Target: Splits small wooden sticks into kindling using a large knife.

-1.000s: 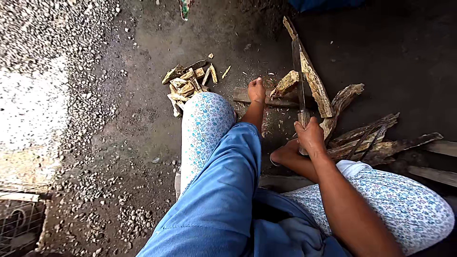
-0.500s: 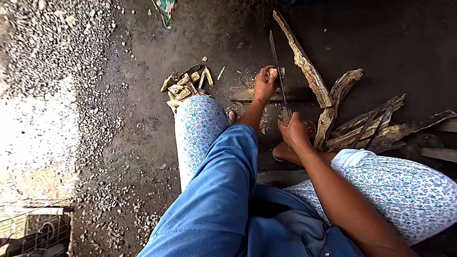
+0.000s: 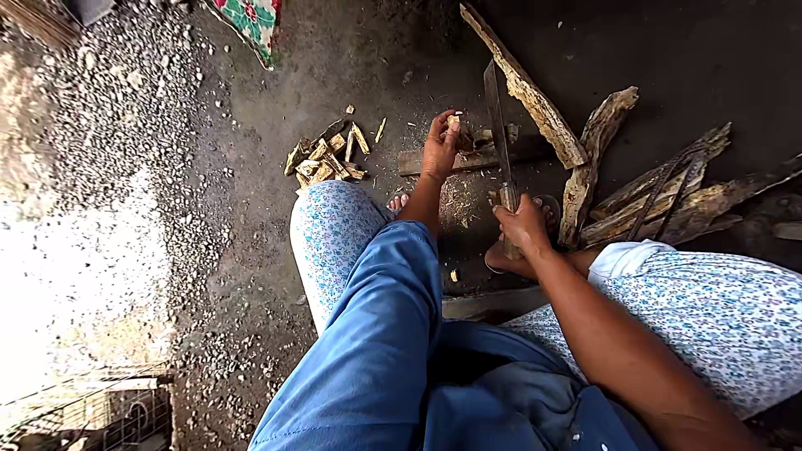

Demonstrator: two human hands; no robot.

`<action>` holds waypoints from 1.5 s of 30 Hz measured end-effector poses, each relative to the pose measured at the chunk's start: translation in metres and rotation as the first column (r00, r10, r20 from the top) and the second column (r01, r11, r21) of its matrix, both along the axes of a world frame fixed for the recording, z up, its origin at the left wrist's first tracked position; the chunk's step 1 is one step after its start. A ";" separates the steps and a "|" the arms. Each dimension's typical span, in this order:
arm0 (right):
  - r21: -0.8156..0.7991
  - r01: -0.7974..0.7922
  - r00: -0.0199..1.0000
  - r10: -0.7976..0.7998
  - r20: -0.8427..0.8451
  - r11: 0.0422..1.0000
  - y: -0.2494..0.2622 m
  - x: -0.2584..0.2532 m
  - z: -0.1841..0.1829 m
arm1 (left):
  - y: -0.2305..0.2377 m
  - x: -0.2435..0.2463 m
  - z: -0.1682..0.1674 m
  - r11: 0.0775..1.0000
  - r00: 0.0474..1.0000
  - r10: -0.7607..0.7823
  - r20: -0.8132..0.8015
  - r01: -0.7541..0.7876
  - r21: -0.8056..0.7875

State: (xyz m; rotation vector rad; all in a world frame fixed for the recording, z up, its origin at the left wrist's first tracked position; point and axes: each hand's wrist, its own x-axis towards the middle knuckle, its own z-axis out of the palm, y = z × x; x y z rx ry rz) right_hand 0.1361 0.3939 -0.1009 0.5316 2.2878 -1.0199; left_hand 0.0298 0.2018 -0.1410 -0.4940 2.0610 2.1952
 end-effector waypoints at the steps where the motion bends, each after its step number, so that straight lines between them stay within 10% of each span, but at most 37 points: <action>1: -0.021 0.032 0.999 -0.031 0.037 0.999 0.001 0.000 -0.004 | -0.001 0.001 0.001 1.000 1.000 0.002 0.008 -0.002 0.006; 12: 0.456 -0.218 0.976 0.191 0.106 0.863 0.004 0.000 -0.044 | -0.005 0.005 0.001 0.996 1.000 0.007 -0.029 -0.009 -0.090; 17: 0.296 -0.465 0.885 0.426 0.189 0.834 0.006 -0.007 -0.067 | -0.009 0.003 0.003 0.992 1.000 0.001 -0.016 -0.003 -0.123; 26: 0.260 -0.355 0.919 0.387 -0.081 0.898 0.010 -0.085 -0.112 | -0.015 -0.002 0.003 0.995 0.999 -0.023 -0.035 0.020 -0.093; 33: 0.410 -0.753 0.618 0.767 0.173 0.514 0.022 -0.104 -0.143 | -0.019 -0.004 0.001 0.996 0.999 -0.011 -0.034 0.008 -0.084; 37: 0.436 -0.778 0.574 0.794 0.201 0.452 0.025 -0.107 -0.141 | -0.017 -0.010 0.000 0.993 0.998 -0.033 -0.046 0.028 -0.111; 41: 0.429 -0.735 0.656 0.711 0.254 0.525 0.039 -0.097 -0.139 | -0.017 -0.015 -0.001 0.991 0.999 -0.028 -0.034 0.024 -0.129; 45: 0.447 -0.410 0.911 0.384 0.153 0.795 0.047 -0.087 -0.121 | -0.014 -0.013 -0.003 0.990 0.998 -0.019 -0.064 0.009 -0.139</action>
